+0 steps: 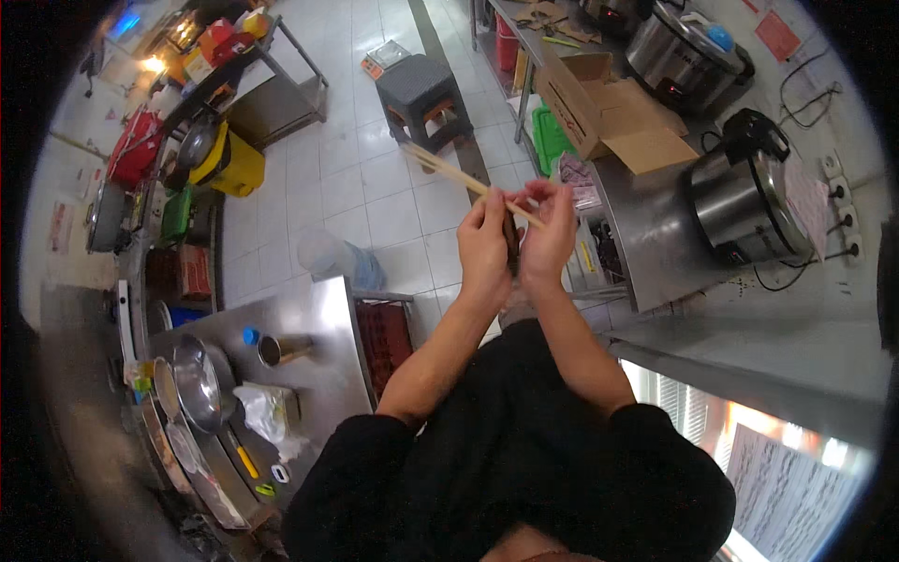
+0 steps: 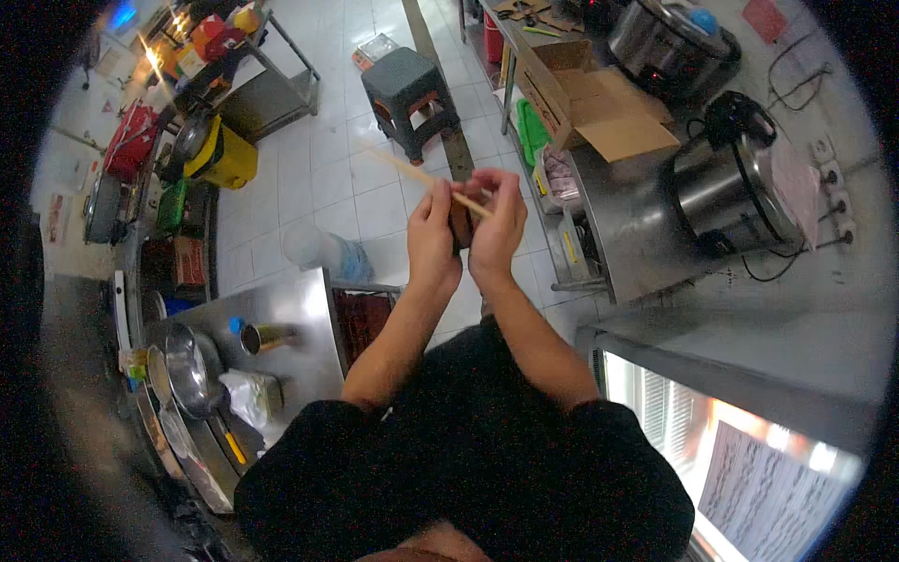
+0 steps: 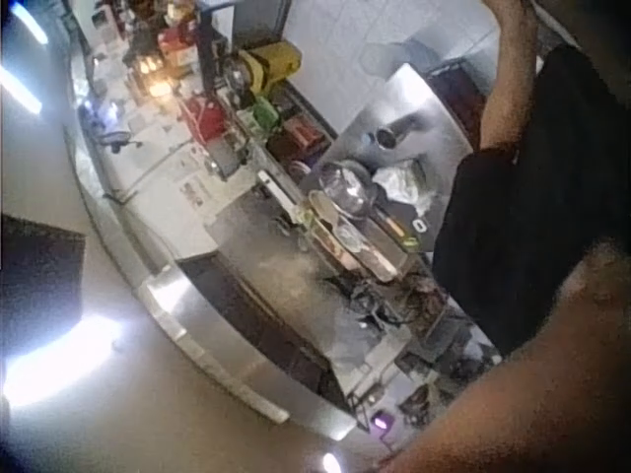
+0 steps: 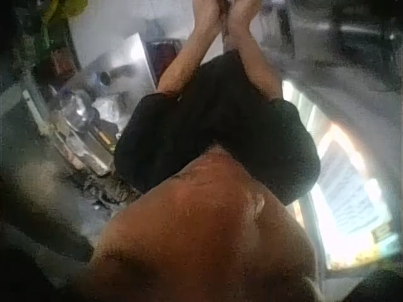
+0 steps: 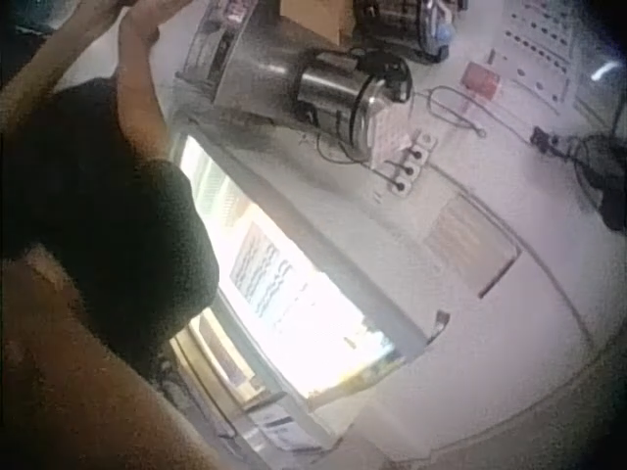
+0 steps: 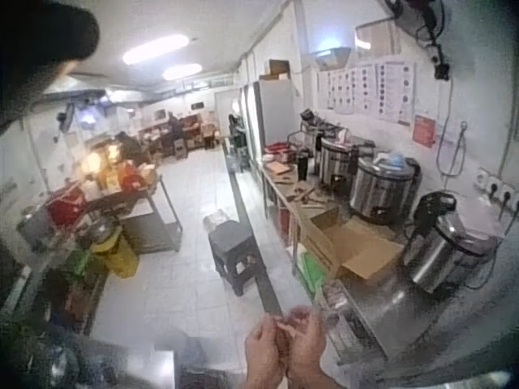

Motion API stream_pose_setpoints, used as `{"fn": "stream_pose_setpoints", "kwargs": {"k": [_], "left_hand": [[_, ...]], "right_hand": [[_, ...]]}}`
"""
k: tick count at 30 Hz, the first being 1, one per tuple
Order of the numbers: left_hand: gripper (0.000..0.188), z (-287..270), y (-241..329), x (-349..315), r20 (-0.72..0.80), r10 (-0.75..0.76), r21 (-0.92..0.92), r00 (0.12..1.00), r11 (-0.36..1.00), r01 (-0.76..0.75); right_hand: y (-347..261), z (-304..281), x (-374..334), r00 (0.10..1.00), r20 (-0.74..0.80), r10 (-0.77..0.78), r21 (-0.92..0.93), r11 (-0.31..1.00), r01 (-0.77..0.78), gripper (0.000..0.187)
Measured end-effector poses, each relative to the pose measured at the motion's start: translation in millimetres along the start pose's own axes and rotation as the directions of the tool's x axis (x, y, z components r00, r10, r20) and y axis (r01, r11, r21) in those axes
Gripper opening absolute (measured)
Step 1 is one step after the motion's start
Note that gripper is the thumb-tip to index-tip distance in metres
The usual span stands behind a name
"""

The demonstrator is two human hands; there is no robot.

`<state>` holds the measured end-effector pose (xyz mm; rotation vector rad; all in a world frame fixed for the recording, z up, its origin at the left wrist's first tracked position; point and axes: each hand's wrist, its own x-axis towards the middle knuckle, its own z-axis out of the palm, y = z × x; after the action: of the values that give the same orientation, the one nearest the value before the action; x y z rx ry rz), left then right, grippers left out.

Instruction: Taping a wooden stick to a wooden disc to assemble a prop.

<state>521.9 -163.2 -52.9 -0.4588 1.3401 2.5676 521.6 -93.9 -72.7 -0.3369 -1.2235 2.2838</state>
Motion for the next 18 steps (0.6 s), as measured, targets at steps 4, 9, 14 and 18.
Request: {"fn": "stream_pose_setpoints", "kwargs": {"k": [4, 9, 14, 18], "left_hand": [[0.027, 47, 34, 118, 0.074, 0.038, 0.018, 0.997, 0.999, -0.039], [0.031, 83, 98, 253, -0.061, 0.146, 0.006, 0.987, 0.989, -0.146], [0.032, 102, 128, 380, -0.033, 0.097, 0.074, 0.995, 0.993, -0.094], [0.032, 120, 148, 497, 0.008, 0.043, 0.149, 0.999, 0.988, -0.044]], "right_hand": [[16, 43, 125, 0.994, 0.102, 0.035, -0.024, 0.999, -0.032, 0.030], [17, 82, 250, 0.875, 0.372, 0.310, -0.473, 0.874, -0.109, 0.027], [68, 127, 359, 0.891, 0.411, 0.192, -0.714, 0.675, 0.184, 0.025], [115, 160, 454, 0.921, 0.298, 0.250, -0.736, 0.675, 0.055, 0.024]]}}
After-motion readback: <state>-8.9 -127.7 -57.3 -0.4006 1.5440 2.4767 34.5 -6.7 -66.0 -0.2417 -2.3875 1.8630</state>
